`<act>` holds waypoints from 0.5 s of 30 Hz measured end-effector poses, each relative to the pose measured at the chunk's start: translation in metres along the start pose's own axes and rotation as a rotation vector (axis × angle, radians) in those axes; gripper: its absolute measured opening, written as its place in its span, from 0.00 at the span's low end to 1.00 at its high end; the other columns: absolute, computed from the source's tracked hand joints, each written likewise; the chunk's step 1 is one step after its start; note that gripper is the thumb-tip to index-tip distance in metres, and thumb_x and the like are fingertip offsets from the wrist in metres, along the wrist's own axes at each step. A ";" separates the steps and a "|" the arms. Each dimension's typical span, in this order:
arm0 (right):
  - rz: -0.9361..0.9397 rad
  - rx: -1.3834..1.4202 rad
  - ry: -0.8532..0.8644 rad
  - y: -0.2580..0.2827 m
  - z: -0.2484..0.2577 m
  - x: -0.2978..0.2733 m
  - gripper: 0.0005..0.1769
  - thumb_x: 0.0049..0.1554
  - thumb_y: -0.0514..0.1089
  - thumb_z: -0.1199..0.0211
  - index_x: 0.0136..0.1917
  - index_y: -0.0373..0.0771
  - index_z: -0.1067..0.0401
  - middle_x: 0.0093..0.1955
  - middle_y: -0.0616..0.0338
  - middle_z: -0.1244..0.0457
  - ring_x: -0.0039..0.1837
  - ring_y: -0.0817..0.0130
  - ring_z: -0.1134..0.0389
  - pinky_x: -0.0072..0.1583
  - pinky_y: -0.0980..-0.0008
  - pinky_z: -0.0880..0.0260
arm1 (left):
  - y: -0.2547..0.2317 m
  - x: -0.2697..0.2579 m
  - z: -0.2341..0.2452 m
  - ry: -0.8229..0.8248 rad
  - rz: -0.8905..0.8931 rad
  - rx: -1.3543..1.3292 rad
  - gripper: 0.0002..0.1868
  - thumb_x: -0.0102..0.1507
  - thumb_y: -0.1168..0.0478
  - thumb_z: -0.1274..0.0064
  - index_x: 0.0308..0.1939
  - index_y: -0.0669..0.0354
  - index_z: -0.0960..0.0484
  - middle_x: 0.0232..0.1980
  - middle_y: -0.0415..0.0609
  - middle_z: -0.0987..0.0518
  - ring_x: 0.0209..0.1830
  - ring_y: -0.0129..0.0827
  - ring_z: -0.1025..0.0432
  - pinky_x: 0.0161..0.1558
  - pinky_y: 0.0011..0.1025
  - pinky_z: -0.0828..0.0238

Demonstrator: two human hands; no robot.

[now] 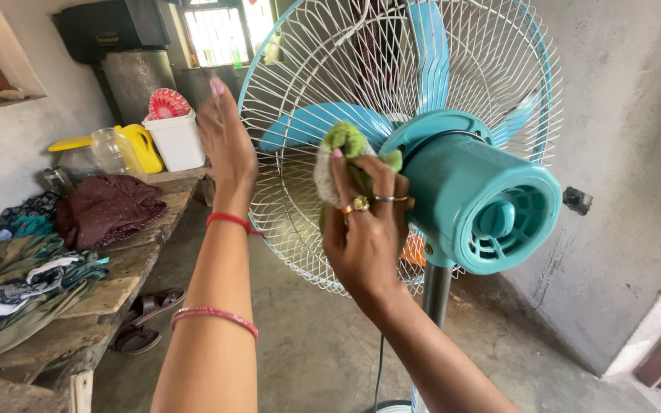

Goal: The person wipes the front grill and blades of a standing fan using a green cloth. They hold the fan steady with one hand while cleaning the metal cage and plastic blades with the other.

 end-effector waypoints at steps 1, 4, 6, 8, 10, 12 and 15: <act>-0.010 -0.032 0.020 -0.004 -0.003 -0.001 0.31 0.55 0.36 0.40 0.72 0.37 0.30 0.65 0.45 0.41 0.63 0.44 0.39 0.63 0.50 0.36 | -0.005 0.004 -0.002 -0.058 -0.017 0.064 0.61 0.61 0.17 0.79 0.79 0.66 0.48 0.81 0.66 0.45 0.82 0.54 0.48 0.77 0.54 0.55; -0.020 -0.077 0.036 -0.011 -0.025 -0.003 0.31 0.55 0.37 0.40 0.72 0.36 0.34 0.66 0.40 0.42 0.64 0.40 0.41 0.64 0.46 0.39 | -0.021 0.019 -0.027 0.033 -0.039 0.095 0.61 0.63 0.18 0.78 0.81 0.67 0.58 0.79 0.67 0.46 0.72 0.60 0.41 0.64 0.63 0.51; 0.008 -0.065 -0.023 -0.011 -0.037 -0.005 0.31 0.57 0.36 0.43 0.74 0.33 0.35 0.67 0.37 0.43 0.65 0.38 0.42 0.66 0.45 0.39 | -0.024 0.010 -0.025 0.088 0.037 0.153 0.58 0.64 0.20 0.76 0.76 0.69 0.43 0.58 0.69 0.27 0.60 0.53 0.28 0.59 0.54 0.33; 0.024 -0.081 -0.048 -0.014 -0.047 -0.005 0.29 0.58 0.35 0.43 0.73 0.33 0.35 0.65 0.38 0.43 0.65 0.41 0.41 0.65 0.46 0.39 | -0.025 0.004 -0.022 0.089 0.057 0.194 0.54 0.64 0.23 0.75 0.72 0.69 0.34 0.44 0.67 0.17 0.52 0.49 0.20 0.57 0.49 0.26; 0.038 -0.081 -0.068 -0.013 -0.052 -0.005 0.28 0.58 0.34 0.43 0.72 0.34 0.34 0.64 0.40 0.42 0.63 0.42 0.40 0.63 0.47 0.39 | -0.025 -0.001 -0.014 0.026 0.016 0.207 0.48 0.64 0.28 0.73 0.68 0.67 0.30 0.38 0.64 0.15 0.50 0.48 0.19 0.57 0.47 0.27; 0.037 -0.064 -0.081 -0.011 -0.057 -0.005 0.27 0.59 0.33 0.42 0.72 0.35 0.33 0.63 0.41 0.42 0.61 0.44 0.40 0.62 0.48 0.39 | -0.024 0.001 -0.012 -0.037 -0.067 0.226 0.42 0.65 0.33 0.67 0.64 0.67 0.27 0.45 0.62 0.18 0.53 0.52 0.25 0.57 0.51 0.33; 0.082 -0.022 -0.091 -0.012 -0.059 -0.001 0.29 0.56 0.32 0.44 0.72 0.34 0.34 0.62 0.41 0.42 0.61 0.43 0.40 0.62 0.48 0.38 | -0.025 0.004 -0.012 -0.051 -0.079 0.191 0.36 0.65 0.37 0.64 0.57 0.69 0.25 0.45 0.62 0.21 0.53 0.53 0.28 0.55 0.51 0.35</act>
Point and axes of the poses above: each hand's wrist, its own x-axis towards the middle knuckle, its own z-axis out of the back of the hand, y = z × x, the point moved 3 cm from there along x, towards the middle knuckle
